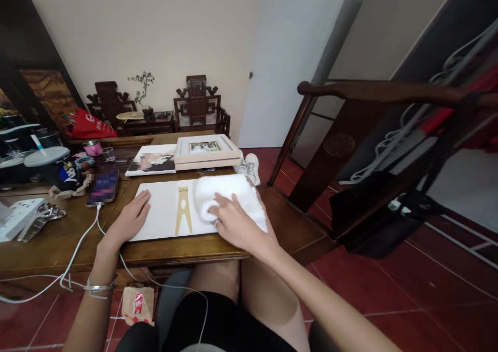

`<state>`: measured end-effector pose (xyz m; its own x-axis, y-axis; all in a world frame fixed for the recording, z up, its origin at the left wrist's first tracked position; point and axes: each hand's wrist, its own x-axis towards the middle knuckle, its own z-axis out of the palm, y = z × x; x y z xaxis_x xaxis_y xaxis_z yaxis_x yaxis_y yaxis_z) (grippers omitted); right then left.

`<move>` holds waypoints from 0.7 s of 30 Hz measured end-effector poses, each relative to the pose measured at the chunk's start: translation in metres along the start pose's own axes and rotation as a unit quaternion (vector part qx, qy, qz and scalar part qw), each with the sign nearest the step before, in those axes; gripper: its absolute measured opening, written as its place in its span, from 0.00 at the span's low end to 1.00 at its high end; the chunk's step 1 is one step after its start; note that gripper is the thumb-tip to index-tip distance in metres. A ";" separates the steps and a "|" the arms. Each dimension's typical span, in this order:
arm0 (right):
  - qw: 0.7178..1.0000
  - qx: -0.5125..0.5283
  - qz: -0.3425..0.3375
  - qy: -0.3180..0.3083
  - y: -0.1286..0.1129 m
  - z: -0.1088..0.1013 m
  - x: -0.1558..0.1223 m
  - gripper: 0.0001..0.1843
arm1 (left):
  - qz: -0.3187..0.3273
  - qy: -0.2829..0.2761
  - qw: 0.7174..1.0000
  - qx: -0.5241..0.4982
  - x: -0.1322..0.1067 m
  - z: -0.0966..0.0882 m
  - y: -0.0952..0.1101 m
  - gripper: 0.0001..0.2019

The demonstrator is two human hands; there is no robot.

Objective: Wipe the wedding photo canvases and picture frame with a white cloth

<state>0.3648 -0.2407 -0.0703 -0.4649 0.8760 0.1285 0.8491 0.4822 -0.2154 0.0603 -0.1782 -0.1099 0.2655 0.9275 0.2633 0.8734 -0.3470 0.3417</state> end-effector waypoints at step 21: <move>0.998 0.018 -0.050 0.036 0.044 0.001 0.089 0.18 | 0.004 -0.003 1.000 -0.004 0.000 -0.001 -0.002 0.25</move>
<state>0.3605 -0.1419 -0.0689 -0.5270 0.8209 0.2197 0.7893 0.5687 -0.2316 0.0583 -0.1780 -0.1092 0.2742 0.9257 0.2607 0.8684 -0.3548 0.3465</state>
